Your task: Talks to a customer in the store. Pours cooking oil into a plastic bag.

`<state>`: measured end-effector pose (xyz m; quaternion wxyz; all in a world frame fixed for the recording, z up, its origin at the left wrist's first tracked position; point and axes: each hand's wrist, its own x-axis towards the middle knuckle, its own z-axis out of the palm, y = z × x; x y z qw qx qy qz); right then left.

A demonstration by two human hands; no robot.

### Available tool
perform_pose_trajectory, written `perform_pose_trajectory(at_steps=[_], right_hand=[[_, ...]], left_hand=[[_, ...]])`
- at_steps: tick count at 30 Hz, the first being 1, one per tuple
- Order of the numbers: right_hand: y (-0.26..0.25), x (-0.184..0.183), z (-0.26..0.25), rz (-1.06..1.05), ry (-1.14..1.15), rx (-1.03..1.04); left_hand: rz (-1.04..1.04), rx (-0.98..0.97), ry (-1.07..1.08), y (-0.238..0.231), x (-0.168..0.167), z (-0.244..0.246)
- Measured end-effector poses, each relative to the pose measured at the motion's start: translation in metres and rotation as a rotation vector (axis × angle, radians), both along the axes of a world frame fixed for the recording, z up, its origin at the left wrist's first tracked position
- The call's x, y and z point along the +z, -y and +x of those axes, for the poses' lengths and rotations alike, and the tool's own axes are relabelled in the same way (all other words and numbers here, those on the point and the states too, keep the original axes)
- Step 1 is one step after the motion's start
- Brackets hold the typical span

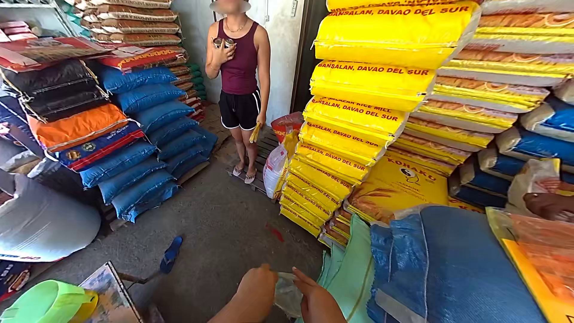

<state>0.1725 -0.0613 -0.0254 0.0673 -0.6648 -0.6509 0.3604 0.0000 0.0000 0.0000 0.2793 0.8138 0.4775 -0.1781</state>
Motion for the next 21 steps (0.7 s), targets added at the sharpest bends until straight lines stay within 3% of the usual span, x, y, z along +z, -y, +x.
perform_pose_trajectory(at_steps=[6, 9, 11, 15, 21], right_hand=[[0.008, 0.000, 0.015, -0.022, 0.011, 0.045], [0.007, 0.000, 0.020, -0.012, 0.038, 0.078], [0.008, 0.002, 0.021, -0.026, 0.060, 0.101], [0.010, 0.007, 0.023, -0.057, 0.078, 0.123], [0.020, 0.009, 0.036, -0.026, 0.027, 0.112]], left_hand=[[-0.043, 0.063, 0.114, 0.010, -0.007, 0.013], [-0.029, 0.076, 0.332, 0.007, -0.004, 0.004], [0.074, 0.177, 0.505, -0.001, 0.020, -0.003], [0.478, 0.427, 0.716, -0.033, 0.067, -0.008], [0.661, 0.440, 0.822, -0.032, 0.069, 0.003]])
